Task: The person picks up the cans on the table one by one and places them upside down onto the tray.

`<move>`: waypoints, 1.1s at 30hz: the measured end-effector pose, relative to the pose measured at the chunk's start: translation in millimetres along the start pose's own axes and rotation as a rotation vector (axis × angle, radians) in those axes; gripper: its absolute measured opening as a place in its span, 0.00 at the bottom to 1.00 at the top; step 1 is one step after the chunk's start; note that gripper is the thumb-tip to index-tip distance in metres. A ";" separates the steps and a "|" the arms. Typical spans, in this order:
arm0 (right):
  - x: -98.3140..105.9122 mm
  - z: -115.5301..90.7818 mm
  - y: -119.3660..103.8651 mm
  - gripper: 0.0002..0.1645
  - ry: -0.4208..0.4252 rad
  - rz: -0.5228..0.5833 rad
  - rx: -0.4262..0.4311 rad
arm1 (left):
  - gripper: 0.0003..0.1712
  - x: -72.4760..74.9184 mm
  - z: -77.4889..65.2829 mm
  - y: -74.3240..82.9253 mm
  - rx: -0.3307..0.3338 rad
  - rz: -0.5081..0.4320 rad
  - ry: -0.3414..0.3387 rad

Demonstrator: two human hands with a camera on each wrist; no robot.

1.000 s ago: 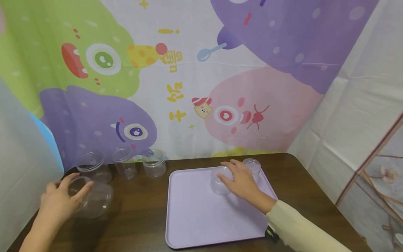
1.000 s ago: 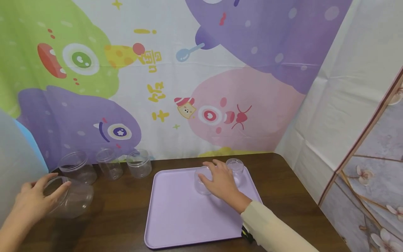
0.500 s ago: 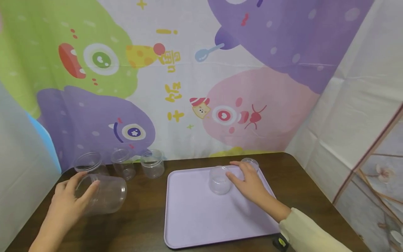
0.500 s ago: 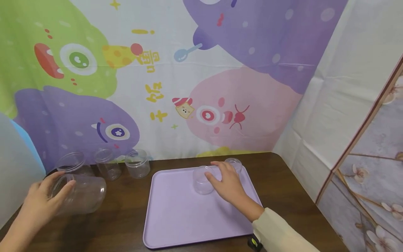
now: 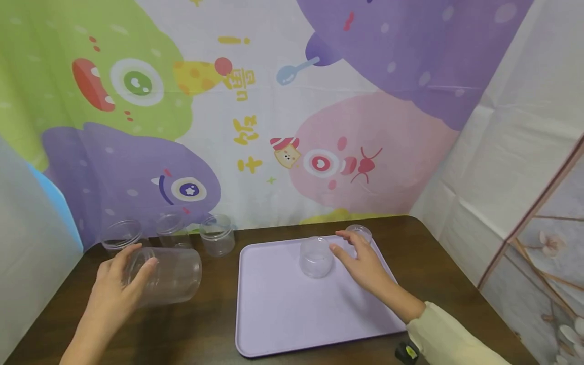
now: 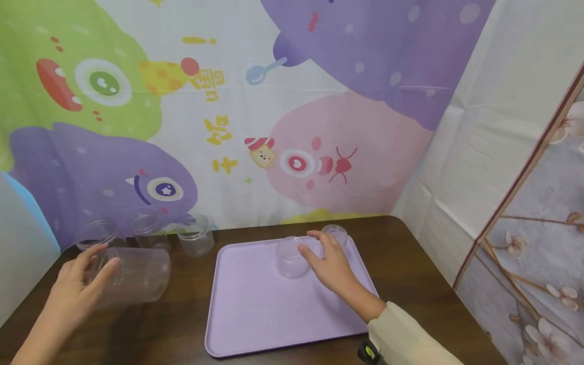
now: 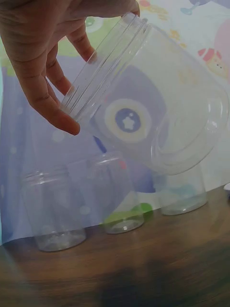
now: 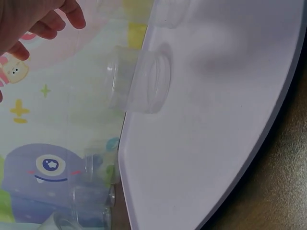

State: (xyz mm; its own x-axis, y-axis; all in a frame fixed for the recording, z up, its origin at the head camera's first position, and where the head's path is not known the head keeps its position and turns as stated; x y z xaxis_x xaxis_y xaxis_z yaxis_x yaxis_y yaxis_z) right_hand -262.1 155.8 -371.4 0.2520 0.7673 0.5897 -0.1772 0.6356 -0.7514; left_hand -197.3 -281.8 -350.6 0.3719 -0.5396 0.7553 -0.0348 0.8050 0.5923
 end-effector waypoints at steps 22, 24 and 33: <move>4.4 -6.8 3.5 0.29 0.011 0.115 -0.088 | 0.31 -32.8 -11.9 39.7 -0.046 -0.157 0.107; 3.7 -7.2 4.0 0.29 0.011 0.123 -0.095 | 0.31 -36.3 -13.1 42.6 -0.046 -0.162 0.091; 2.9 -8.8 6.0 0.29 0.016 0.154 -0.129 | 0.31 -52.7 -19.2 55.9 -0.064 -0.221 0.049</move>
State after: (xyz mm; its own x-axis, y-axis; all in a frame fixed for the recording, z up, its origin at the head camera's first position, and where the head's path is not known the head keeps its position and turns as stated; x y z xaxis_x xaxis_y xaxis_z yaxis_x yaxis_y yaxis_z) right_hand -254.0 161.0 -376.9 0.2463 0.8524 0.4613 -0.0914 0.4943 -0.8645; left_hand -201.0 -203.6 -362.6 0.4085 -0.6929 0.5941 0.1102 0.6836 0.7215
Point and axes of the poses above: each hand's wrist, its own z-axis towards the middle knuckle, its own x-axis out of the back of the hand, y = z × x, the point moved 4 cm from there along z, towards the middle knuckle, and after that the axes turned 11 degrees about y, right-handed, at the moved point
